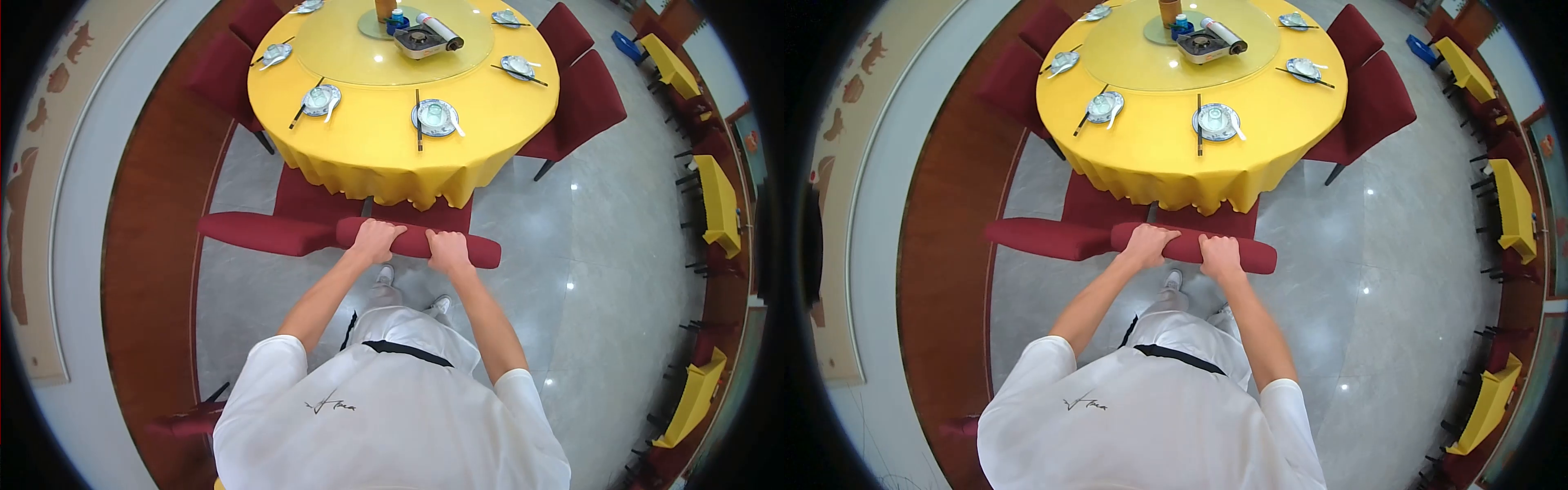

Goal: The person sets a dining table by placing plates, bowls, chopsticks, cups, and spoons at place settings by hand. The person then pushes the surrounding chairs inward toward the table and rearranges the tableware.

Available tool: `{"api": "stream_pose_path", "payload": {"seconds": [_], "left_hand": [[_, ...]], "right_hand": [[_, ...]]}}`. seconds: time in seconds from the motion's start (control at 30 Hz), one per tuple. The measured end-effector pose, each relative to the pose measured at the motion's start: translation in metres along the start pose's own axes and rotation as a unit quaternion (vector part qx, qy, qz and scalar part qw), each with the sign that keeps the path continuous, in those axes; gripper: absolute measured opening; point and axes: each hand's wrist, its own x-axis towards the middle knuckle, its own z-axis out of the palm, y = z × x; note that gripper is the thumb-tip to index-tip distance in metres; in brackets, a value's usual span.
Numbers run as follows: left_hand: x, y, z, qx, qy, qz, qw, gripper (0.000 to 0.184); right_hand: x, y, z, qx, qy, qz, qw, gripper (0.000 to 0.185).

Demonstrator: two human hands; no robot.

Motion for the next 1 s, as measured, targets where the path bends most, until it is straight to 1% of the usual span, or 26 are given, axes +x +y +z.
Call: {"api": "stream_pose_path", "payload": {"seconds": [0.2, 0.3, 0.37, 0.47, 0.57, 0.67, 0.7, 0.8, 0.83, 0.93, 1.0], "left_hand": [[-0.032, 0.042, 0.027, -0.033, 0.025, -0.018, 0.999, 0.058], [-0.046, 0.058, 0.035, -0.029, 0.048, -0.014, 0.998, 0.067], [-0.051, 0.06, 0.034, -0.039, 0.06, -0.024, 0.997, 0.068], [-0.053, 0.059, 0.03, -0.052, 0.061, -0.028, 0.996, 0.069], [-0.048, 0.054, 0.028, -0.058, 0.051, -0.022, 0.997, 0.069], [-0.046, 0.05, 0.027, -0.068, 0.039, -0.012, 0.997, 0.069], [-0.046, 0.049, 0.027, -0.07, 0.04, -0.008, 0.997, 0.069], [-0.044, 0.048, 0.024, -0.09, 0.044, 0.0, 0.995, 0.07], [-0.044, 0.048, 0.024, -0.093, 0.042, 0.001, 0.995, 0.07], [-0.044, 0.049, 0.021, -0.088, 0.045, 0.008, 0.995, 0.069], [-0.044, 0.049, 0.021, -0.088, 0.059, 0.01, 0.994, 0.066]], "right_hand": [[-0.049, 0.001, 0.005, 0.026, -0.039, -0.018, 0.999, 0.036], [-0.064, 0.004, 0.008, 0.018, -0.033, -0.027, 0.999, 0.037], [-0.069, 0.001, 0.01, 0.01, -0.025, -0.027, 0.999, 0.038], [-0.069, -0.006, 0.007, -0.001, -0.027, 0.001, 1.0, 0.042], [-0.069, -0.014, 0.012, -0.03, 0.001, 0.037, 0.999, 0.048], [-0.069, -0.017, 0.009, -0.03, -0.005, 0.053, 0.998, 0.056], [-0.069, -0.017, 0.004, -0.014, -0.02, 0.06, 0.998, 0.062], [-0.069, -0.018, -0.003, 0.004, -0.007, 0.064, 0.998, 0.064], [-0.068, -0.017, 0.0, 0.018, -0.023, 0.069, 0.997, 0.065], [-0.07, -0.015, 0.004, 0.009, 0.004, 0.057, 0.998, 0.066], [-0.07, -0.014, 0.005, 0.012, -0.015, 0.062, 0.998, 0.067]]}}
